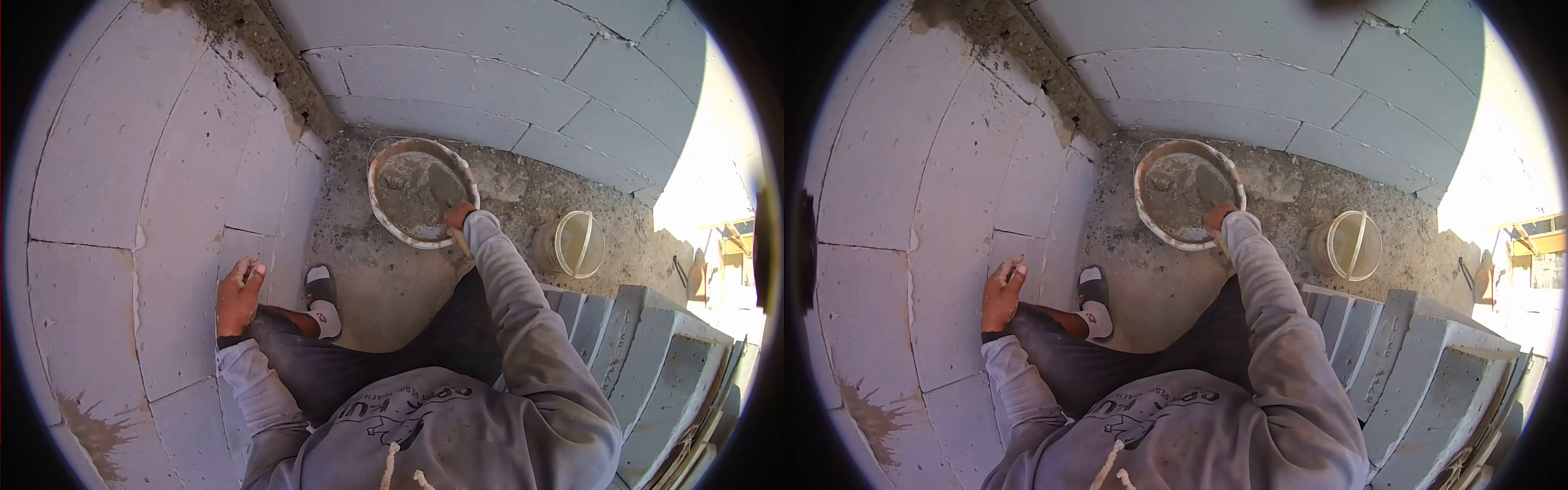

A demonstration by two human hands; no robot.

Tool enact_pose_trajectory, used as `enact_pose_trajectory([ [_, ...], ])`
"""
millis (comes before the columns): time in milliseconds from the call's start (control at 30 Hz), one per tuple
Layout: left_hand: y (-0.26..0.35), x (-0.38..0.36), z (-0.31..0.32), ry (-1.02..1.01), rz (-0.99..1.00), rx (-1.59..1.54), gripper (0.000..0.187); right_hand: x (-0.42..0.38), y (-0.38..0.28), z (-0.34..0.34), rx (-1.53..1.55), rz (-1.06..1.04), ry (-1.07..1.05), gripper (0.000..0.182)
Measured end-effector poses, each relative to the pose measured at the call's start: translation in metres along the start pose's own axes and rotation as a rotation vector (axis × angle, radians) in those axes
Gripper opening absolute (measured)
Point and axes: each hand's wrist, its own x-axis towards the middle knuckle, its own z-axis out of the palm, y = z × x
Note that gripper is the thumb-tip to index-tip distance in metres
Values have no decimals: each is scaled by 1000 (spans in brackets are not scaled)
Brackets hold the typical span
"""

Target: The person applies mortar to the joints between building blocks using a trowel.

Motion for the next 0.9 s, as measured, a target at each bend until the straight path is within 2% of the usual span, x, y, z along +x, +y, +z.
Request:
enact_pose_trajectory([
  [67, 5, -4, -3, -1, 2, 29, 48, 0, -33, -26, 1009, 383, -252, 25],
  [100, 4, -5, -2, 10, -5, 25, 48, 0, -38, -24, 998, 374, -252, 25],
  [167, 2, -5, -1, 24, -2, -8, 44, 1, -51, -16, 1729, 511, -248, 20],
  [200, 4, -5, -2, 27, -3, -5, 44, -5, -54, -12, 1730, 506, -249, 20],
  [267, 8, -4, -3, 19, 18, 28, 44, -28, -54, -6, 1974, 409, -204, 18],
  [333, -1, -1, -3, 22, 18, 9, 45, -68, -67, -18, 2012, 434, -90, 18],
  [433, -3, 6, -5, -4, 9, 14, 46, -76, -79, -17, 2020, 353, -42, 18],
  [567, -2, 10, -1, -7, 18, 57, 45, -54, -106, -38, 2137, 215, 162, 15],
  [633, 6, 6, -7, -21, -30, 93, 46, -63, -115, -71, 2350, -127, 203, 19],
  [700, -6, 8, -8, -16, -12, 111, 49, -67, -115, -105, 2585, -611, 95, 22],
  [767, -10, 11, -9, -26, -23, 118, 52, -78, -116, -148, 2611, -670, 278, 26],
  [800, -10, 11, -11, 0, -16, 124, 52, -88, -118, -168, 2600, -706, 272, 26],
  [867, -8, 14, -8, -69, -90, 146, 52, -108, -108, -220, 2474, -743, 774, 32],
  [900, -11, 14, -7, -59, -87, 144, 52, -120, -99, -241, 2402, -813, 924, 34],
])
